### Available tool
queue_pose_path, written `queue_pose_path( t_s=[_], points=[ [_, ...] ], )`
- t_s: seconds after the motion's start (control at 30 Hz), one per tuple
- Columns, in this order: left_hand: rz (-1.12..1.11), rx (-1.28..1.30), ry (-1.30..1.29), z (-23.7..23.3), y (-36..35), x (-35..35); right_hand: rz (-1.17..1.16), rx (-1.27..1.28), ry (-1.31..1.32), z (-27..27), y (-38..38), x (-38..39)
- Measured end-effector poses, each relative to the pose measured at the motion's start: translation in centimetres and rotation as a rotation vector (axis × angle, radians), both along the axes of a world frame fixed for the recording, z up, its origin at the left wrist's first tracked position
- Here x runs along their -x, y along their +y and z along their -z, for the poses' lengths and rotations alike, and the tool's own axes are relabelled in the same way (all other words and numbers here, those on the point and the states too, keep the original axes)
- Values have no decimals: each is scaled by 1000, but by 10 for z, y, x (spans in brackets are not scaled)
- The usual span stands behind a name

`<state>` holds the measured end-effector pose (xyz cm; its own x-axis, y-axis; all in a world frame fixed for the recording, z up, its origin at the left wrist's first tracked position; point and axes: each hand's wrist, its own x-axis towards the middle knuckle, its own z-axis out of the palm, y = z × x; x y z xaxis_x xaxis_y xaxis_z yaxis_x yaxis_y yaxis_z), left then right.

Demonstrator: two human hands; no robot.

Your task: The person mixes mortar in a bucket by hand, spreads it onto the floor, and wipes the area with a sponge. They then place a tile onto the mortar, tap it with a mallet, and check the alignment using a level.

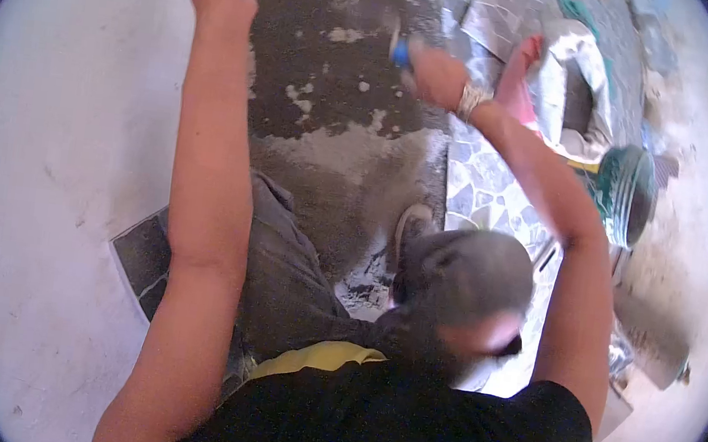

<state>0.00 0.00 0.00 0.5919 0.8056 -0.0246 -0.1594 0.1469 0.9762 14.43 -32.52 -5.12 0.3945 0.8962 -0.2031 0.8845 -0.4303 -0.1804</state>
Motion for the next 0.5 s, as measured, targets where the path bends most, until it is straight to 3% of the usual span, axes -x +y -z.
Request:
queue_pose_path(
  t_s=[0.03, 0.07, 0.1, 0.17, 0.2, 0.23, 0.27, 0.37, 0.43, 0.5],
  points=[
    [-93, 64, -93, -13, -8, -4, -164, 160, -40, 22, -29, -2],
    [-183, 130, -184, -21, -12, -5, -37, 149, 42, 41, -55, 12],
    [-194, 161, -227, -32, -60, -14, 92, 186, 105, 27, -139, 21],
    [-184, 120, -243, -54, -77, -15, 342, 25, 203, 48, -212, 48],
    [-74, -38, -322, -42, -67, -13, 489, -101, 283, 61, -245, 61],
    [-111, 181, -325, -51, -74, -16, 627, -209, 346, 58, -284, 70],
    [-6, 134, -366, -43, -68, -11, 814, -134, 350, 51, -320, 84],
    [-94, -78, -131, -71, -107, -28, 1032, -83, 100, 65, -416, 106],
    [14, -221, -78, -68, -134, -42, 1068, -120, 145, 83, -477, 88],
    [90, -321, -5, -89, -208, -62, 1073, -130, 114, 71, -511, 67]
  ],
)
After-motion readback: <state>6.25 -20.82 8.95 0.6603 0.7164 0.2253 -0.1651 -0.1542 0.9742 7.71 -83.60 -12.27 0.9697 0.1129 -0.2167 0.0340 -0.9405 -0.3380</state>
